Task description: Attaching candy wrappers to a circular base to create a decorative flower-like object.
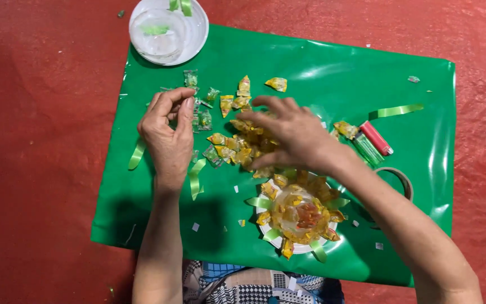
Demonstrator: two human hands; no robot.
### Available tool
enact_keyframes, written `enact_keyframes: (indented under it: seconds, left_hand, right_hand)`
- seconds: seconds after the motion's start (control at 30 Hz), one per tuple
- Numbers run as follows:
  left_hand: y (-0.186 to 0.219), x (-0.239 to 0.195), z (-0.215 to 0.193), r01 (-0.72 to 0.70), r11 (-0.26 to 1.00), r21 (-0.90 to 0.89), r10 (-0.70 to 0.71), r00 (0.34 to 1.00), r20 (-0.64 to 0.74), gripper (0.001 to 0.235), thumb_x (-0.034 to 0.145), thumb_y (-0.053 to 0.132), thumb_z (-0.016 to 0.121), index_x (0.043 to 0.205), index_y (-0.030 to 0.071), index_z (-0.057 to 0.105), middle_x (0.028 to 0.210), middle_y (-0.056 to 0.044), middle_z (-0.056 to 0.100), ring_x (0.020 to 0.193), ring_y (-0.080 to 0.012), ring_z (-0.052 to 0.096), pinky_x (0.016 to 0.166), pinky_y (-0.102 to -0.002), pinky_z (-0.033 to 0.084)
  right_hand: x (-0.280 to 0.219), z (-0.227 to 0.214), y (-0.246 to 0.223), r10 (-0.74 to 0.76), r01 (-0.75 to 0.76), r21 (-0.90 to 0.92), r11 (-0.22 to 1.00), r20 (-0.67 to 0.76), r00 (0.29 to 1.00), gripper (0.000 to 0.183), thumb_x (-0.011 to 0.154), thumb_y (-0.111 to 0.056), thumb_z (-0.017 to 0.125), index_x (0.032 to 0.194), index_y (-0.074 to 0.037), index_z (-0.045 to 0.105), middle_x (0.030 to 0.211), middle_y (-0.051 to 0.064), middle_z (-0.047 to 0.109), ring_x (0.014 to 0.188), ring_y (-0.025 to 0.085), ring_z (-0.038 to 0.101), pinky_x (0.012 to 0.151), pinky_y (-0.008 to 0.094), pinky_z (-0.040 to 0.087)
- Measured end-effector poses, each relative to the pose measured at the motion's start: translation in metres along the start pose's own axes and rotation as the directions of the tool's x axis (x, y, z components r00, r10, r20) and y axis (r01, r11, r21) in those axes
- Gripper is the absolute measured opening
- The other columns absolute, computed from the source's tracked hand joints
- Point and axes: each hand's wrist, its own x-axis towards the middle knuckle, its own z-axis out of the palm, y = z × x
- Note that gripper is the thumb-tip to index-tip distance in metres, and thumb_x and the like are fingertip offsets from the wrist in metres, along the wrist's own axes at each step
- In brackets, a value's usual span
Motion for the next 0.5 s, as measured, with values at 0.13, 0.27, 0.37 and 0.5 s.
enact_keyframes:
  seconds: [0.13, 0.27, 0.37, 0.5]
  left_hand:
    - [0.001, 0.003, -0.007, -0.024, 0.999, 0.040, 0.026, 0.999, -0.041, 0.011, 0.105, 0.003, 0.065, 0.110, 0.003, 0.074, 0.091, -0.011, 0.065, 0.079, -0.0172, 0.066, 0.065, -0.026, 0.056]
    - [-0.011, 0.005, -0.017, -0.013, 0.999, 0.031, 0.016, 0.993, -0.113, 0.011, 0.105, 0.004, 0.065, 0.110, 0.004, 0.074, 0.093, -0.012, 0.067, 0.079, -0.0172, 0.068, 0.064, -0.027, 0.056]
    - [-0.005, 0.005, -0.018, -0.006, 1.000, 0.003, 0.006, 0.994, -0.110, 0.011, 0.105, 0.002, 0.064, 0.110, 0.002, 0.073, 0.093, -0.013, 0.066, 0.078, -0.0173, 0.067, 0.063, -0.028, 0.056]
    - [0.003, 0.003, -0.009, 0.012, 0.999, -0.032, -0.013, 1.000, -0.013, 0.012, 0.101, -0.005, 0.064, 0.107, -0.001, 0.073, 0.089, -0.016, 0.068, 0.074, -0.0228, 0.068, 0.060, -0.029, 0.059]
  right_hand:
    - [0.020, 0.034, -0.005, 0.018, 0.013, -0.252, 0.968, 0.121, 0.992, 0.090, 0.063, -0.061, 0.092, 0.139, -0.022, 0.061, 0.151, 0.016, 0.047, 0.132, 0.041, 0.050, 0.097, 0.062, 0.053]
    - [0.021, 0.058, 0.030, -0.010, -0.030, -0.318, 0.948, -0.124, 0.992, 0.061, 0.065, -0.037, 0.093, 0.119, -0.030, 0.065, 0.134, 0.005, 0.051, 0.112, 0.034, 0.062, 0.070, 0.050, 0.061]
    - [0.016, 0.045, 0.049, 0.007, -0.050, -0.248, 0.968, -0.171, 0.985, 0.046, 0.067, -0.027, 0.094, 0.107, -0.025, 0.072, 0.121, 0.004, 0.061, 0.105, 0.033, 0.069, 0.070, 0.045, 0.064]
    - [0.006, 0.050, 0.103, -0.009, 0.022, 0.041, 0.999, -0.296, 0.955, 0.018, 0.088, -0.018, 0.085, 0.101, -0.011, 0.075, 0.096, 0.012, 0.069, 0.087, 0.034, 0.073, 0.068, 0.041, 0.059]
